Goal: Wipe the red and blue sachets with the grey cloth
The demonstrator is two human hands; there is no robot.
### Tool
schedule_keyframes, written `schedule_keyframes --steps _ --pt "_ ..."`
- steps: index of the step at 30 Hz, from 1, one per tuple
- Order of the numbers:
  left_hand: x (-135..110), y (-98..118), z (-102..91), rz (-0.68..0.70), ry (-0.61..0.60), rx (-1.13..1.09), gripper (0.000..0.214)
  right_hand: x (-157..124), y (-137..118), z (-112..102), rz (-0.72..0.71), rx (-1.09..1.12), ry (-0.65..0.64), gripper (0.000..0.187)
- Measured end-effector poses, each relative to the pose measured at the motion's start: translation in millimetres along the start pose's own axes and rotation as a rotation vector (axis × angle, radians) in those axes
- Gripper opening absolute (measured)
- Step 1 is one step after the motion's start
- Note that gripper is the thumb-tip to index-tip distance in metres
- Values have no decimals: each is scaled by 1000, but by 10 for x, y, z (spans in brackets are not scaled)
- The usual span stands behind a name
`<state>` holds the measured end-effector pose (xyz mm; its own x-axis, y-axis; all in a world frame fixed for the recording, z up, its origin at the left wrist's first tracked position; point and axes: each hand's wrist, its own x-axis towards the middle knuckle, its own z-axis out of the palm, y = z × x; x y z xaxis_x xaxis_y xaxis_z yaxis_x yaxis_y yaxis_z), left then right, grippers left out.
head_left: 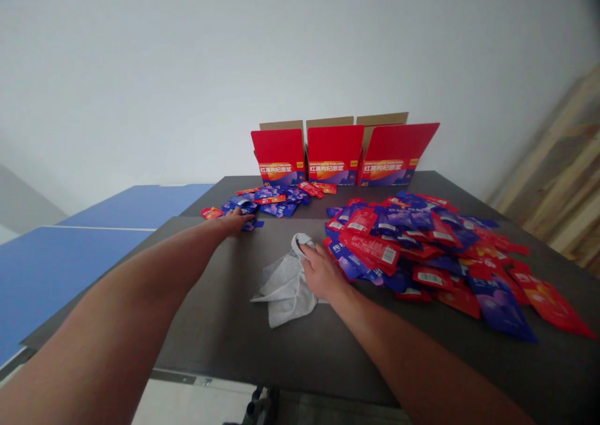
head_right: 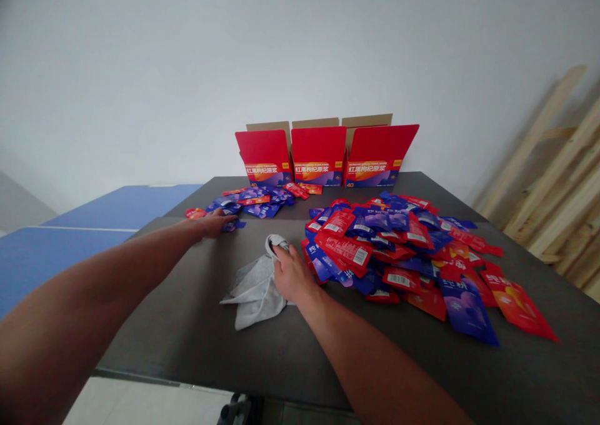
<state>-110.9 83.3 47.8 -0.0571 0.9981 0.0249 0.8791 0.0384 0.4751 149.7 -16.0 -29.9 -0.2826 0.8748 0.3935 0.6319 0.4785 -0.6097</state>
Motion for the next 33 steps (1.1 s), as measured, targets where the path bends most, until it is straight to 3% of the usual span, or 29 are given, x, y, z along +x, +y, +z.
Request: schedule_keyframes --steps 4,8,14,19,23,24,25,28,30,33 --pt "259 -172 0 47 -109 316 72 -1 -20 -22 22 4 -15 44" --pt "486 -269 42 67 -212 661 68 1 -37 -35 34 12 -28 44" --pt "373 -271 169 132 -118 653 50 10 -7 -3 33 20 -13 45" --pt "182 -54 275 100 57 1 41 21 21 26 20 15 -3 44" --pt "-62 226 382 39 75 -267 45 26 36 40 29 10 1 44" --pt "-157 294 408 25 74 -408 45 24 38 41 25 9 8 45" --pt "-265 358 432 -16 53 -740 41 21 39 38 15 9 16 45" --pt "-608 502 492 -150 -190 -1524 35 6 33 11 -34 15 39 47" --pt "-795 554 537 -202 -386 -1776 38 -7 24 -19 -71 16 45 48" --pt "-939 580 630 -174 -591 -1958 43 -29 5 -70 -136 -8 32 47"
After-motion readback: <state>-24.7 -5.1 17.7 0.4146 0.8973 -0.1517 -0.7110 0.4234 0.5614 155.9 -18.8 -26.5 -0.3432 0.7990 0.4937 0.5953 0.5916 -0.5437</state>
